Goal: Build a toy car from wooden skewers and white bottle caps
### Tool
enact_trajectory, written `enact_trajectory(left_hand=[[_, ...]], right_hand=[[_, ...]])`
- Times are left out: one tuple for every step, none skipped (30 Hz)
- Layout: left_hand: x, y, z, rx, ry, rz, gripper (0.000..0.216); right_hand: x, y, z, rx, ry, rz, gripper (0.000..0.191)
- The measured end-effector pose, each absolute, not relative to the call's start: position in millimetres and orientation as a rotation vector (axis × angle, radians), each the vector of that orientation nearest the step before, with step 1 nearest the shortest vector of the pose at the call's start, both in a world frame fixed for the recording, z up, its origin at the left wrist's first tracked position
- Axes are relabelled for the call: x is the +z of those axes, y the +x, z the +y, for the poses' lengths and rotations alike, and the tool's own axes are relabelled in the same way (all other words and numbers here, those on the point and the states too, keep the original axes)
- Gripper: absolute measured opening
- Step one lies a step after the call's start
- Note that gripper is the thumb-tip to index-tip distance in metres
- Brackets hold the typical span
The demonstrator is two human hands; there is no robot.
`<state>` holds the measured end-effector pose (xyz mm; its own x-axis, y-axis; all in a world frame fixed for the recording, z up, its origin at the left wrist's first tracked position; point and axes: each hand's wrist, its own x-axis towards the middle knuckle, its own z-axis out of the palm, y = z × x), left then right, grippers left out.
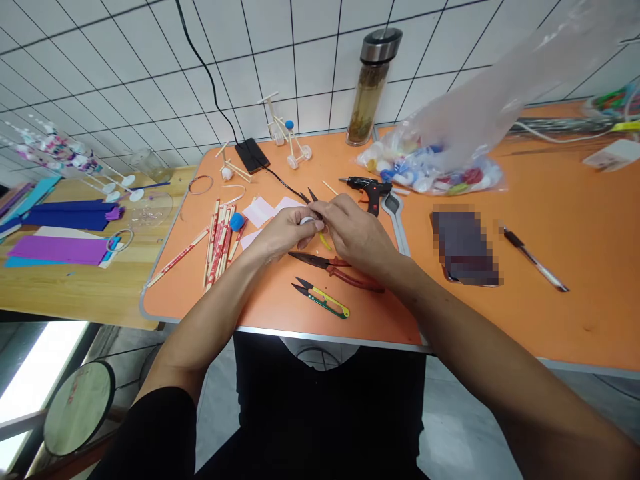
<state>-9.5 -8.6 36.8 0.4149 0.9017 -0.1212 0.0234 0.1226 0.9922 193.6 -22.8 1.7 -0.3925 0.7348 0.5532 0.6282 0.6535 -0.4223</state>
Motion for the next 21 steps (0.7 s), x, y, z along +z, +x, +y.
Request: enact_trajectory(left_hand=[[39, -10, -7, 0.833, 1.204, 0.925, 0.019], [43, -10, -6, 0.865, 1.104, 0.913, 0.013], [46, -11, -5, 0.898, 1.001, 0.913, 0.011], [49, -12, -3, 0.926, 0.911, 0.919, 0.016], [52, -13, -2, 0.950, 0.834, 0.927, 0.022], [54, -14, -1, 0.969, 0.774, 0.931, 0.027], [55, -15, 1, 0.991, 0.726, 0.932, 0.030], [56, -16, 1, 1.019, 0.689, 0.930, 0.031], [55, -16, 2, 1.052, 0.663, 0.923, 0.031], [54, -16, 3, 1.084, 0.645, 0.919, 0.031], [53, -16, 4, 1.116, 0.631, 0.917, 0.032], [52, -16, 4, 1.149, 0.618, 0.920, 0.033], [50, -16, 5, 1.179, 0.606, 0.926, 0.035], [49, -16, 6, 1.206, 0.593, 0.938, 0.036], [48, -16, 7, 1.230, 0.582, 0.949, 0.035], [47, -17, 8, 1.248, 0.577, 0.956, 0.033], [46, -17, 9, 1.261, 0.580, 0.959, 0.031], [45, -17, 10, 1.268, 0.587, 0.961, 0.028], [44, -17, 10, 1.273, 0.598, 0.964, 0.026], [43, -16, 11, 1.274, 0.606, 0.969, 0.024], [41, -16, 10, 1.275, 0.613, 0.978, 0.022]], right_hand=[[1, 194, -22, 0.236, -1.039, -2.058, 0.037], [1, 194, -20, 0.315, -1.030, -1.956, 0.035], [1, 195, -18, 0.435, -1.025, -1.843, 0.033], [1, 195, -17, 0.587, -1.020, -1.724, 0.032], [1, 195, -16, 0.756, -1.009, -1.610, 0.031], [2, 195, -15, 0.926, -0.989, -1.507, 0.032], [2, 194, -15, 1.079, -0.957, -1.418, 0.034], [3, 193, -15, 1.204, -0.916, -1.347, 0.036], [3, 192, -16, 1.296, -0.876, -1.289, 0.039], [4, 191, -17, 1.366, -0.844, -1.240, 0.041], [5, 189, -18, 1.427, -0.824, -1.201, 0.044], [5, 188, -19, 1.473, -0.814, -1.171, 0.047], [6, 186, -21, 1.499, -0.816, -1.159, 0.049], [7, 185, -22, 1.508, -0.827, -1.172, 0.052], [7, 184, -23, 1.497, -0.844, -1.205, 0.052], [8, 183, -24, 1.469, -0.865, -1.256, 0.051], [9, 183, -26, 1.423, -0.887, -1.317, 0.049], [9, 182, -28, 1.353, -0.906, -1.377, 0.045], [10, 182, -29, 1.265, -0.921, -1.433, 0.040], [10, 182, -31, 1.161, -0.934, -1.485, 0.035], [10, 181, -33, 1.051, -0.949, -1.533, 0.030]])
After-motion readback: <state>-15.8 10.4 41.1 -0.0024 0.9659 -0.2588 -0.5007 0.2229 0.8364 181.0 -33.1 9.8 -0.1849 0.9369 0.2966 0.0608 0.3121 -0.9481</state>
